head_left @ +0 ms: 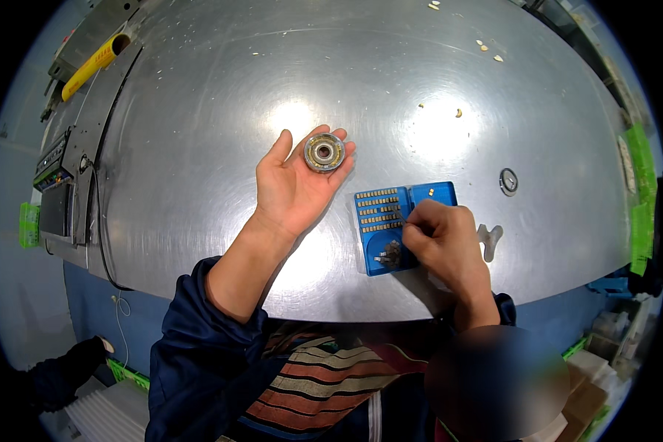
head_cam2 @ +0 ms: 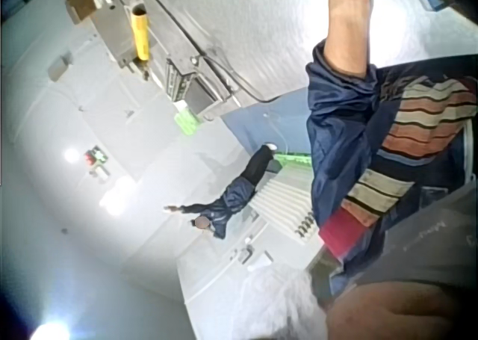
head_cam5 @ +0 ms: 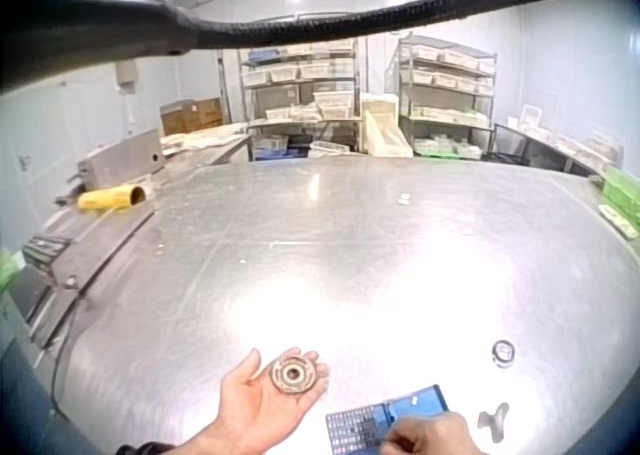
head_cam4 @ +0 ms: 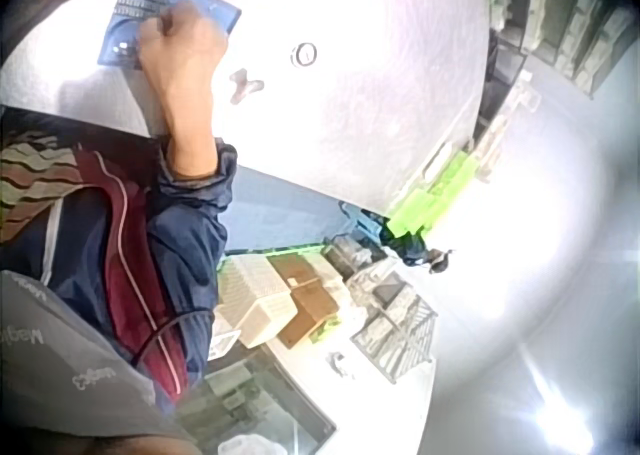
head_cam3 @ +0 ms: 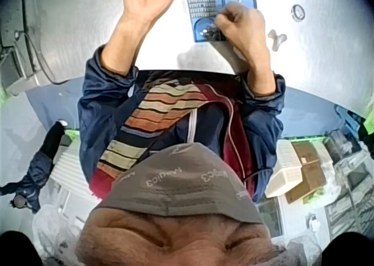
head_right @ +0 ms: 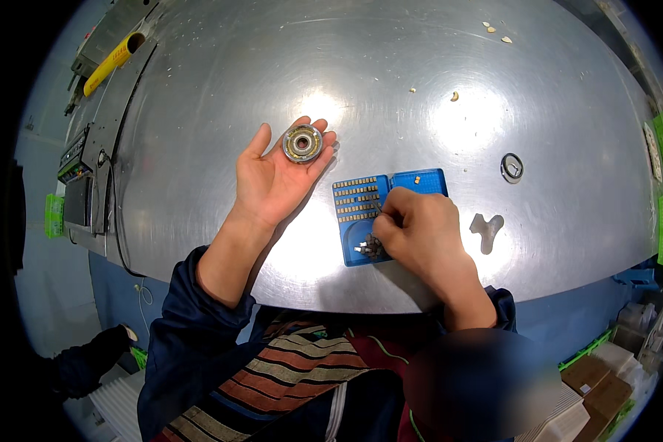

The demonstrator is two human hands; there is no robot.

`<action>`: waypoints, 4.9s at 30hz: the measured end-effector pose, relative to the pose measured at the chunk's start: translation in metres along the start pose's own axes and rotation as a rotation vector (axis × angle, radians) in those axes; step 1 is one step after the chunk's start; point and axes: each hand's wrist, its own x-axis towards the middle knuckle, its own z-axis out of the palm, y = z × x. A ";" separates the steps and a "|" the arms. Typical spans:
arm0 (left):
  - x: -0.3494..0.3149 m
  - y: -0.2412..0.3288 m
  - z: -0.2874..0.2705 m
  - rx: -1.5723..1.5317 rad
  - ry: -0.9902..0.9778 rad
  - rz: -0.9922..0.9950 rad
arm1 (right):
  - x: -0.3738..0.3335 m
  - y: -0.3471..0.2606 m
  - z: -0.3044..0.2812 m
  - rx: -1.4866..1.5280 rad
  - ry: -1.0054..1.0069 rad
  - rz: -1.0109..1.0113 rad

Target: The person holds a cylindrical metal component in their left hand and uses tweezers to pick up small metal pieces from a blue tray. They carefully place these pieces into the component, repeating the process multiple times. The person then uses their fingers to adjust the inserted parts within the component.

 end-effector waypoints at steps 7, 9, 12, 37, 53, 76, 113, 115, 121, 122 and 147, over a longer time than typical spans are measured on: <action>0.000 0.000 -0.002 0.010 -0.007 0.001 | 0.000 -0.004 -0.003 -0.046 0.000 0.016; 0.000 0.000 -0.001 0.012 -0.005 0.003 | 0.000 -0.004 -0.004 -0.062 0.007 0.012; 0.000 0.000 0.000 0.011 -0.007 0.002 | 0.001 -0.002 -0.003 -0.076 0.006 0.004; 0.000 0.001 -0.003 0.027 -0.037 -0.014 | -0.001 0.030 -0.048 -0.033 0.426 0.312; 0.002 0.003 -0.008 -0.001 -0.048 -0.014 | -0.010 0.041 -0.034 -0.365 0.447 -0.070; 0.001 0.003 -0.003 -0.058 -0.020 -0.017 | 0.010 0.025 -0.013 -0.306 0.311 0.214; -0.086 -0.021 0.034 -0.270 -0.253 -0.052 | -0.077 -0.025 -0.002 1.119 0.003 0.004; -0.090 -0.027 0.038 -0.281 -0.217 -0.057 | -0.081 -0.031 0.001 1.075 0.034 -0.004; -0.094 -0.041 0.043 -0.295 -0.251 -0.116 | -0.087 -0.060 0.020 1.022 0.101 -0.016; -0.096 -0.042 0.044 -0.298 -0.252 -0.122 | -0.087 -0.061 0.024 0.946 0.132 -0.081; -0.103 -0.043 0.041 -0.192 -0.292 -0.062 | -0.075 -0.069 0.047 0.224 0.519 -0.421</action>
